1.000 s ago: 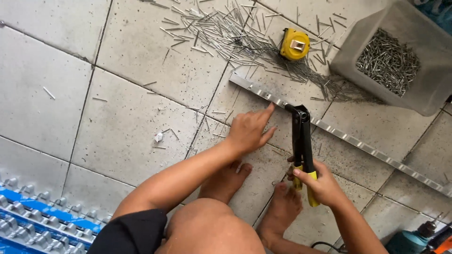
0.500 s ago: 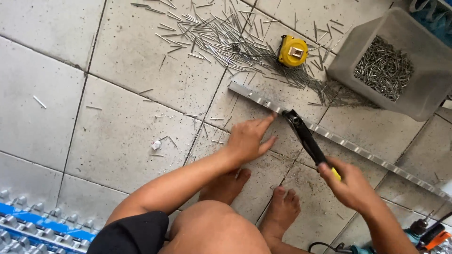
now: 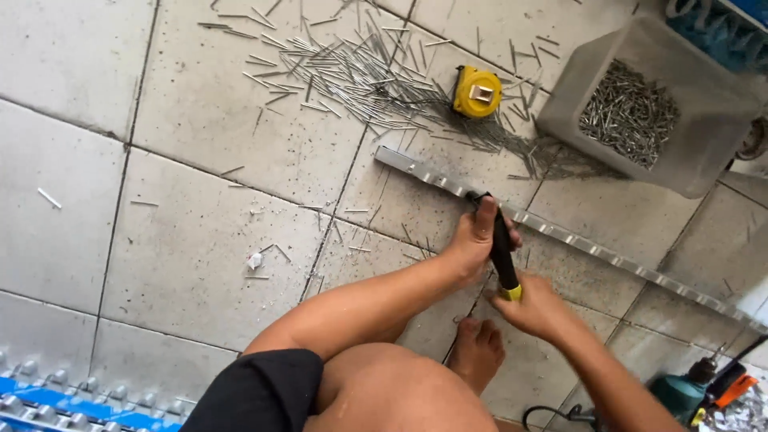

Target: Assembling components by inserting rivets into a strip and securing them with a manual rivet gun.

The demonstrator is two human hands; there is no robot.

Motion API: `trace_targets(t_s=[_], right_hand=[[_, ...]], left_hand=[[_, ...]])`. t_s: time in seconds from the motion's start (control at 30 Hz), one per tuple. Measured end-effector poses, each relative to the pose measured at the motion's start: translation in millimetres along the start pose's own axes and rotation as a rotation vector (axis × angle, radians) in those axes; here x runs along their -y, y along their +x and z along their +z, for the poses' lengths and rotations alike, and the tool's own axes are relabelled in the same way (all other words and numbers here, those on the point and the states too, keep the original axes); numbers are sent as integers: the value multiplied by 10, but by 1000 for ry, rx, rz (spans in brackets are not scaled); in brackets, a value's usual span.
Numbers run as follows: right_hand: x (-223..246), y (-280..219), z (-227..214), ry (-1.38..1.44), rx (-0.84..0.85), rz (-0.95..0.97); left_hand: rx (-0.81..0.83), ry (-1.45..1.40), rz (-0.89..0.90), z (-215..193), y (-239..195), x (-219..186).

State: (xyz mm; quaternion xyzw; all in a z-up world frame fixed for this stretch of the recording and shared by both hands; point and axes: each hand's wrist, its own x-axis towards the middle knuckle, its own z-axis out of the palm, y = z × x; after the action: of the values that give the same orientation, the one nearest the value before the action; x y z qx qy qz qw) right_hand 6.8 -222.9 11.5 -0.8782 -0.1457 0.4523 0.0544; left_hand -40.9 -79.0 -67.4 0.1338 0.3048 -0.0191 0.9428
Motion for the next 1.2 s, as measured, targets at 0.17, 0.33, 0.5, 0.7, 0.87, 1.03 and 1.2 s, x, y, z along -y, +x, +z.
trace_targets(t_s=[0.17,0.33,0.5,0.7,0.87,1.03,1.2], right_hand=[[143,-372,-344,39,303,-53],[-187,92,425,162,-48,53],[67,-264,-55,-45,136,8],[-462,-154,284,202,52,172],[-782,82,602,103,-117,145],[-249,-550,-236,23,101,34],[-398,-208,169,276,-122,151]], left_hand=[[-17,-44,13,-37,-14,105],[-173,17,19,-18,94,154],[-161,138,9,-183,225,381],[-202,48,4,-100,419,712],[-189,12,-10,60,308,698],[49,30,-56,2,210,478],[19,-27,-38,101,332,482]])
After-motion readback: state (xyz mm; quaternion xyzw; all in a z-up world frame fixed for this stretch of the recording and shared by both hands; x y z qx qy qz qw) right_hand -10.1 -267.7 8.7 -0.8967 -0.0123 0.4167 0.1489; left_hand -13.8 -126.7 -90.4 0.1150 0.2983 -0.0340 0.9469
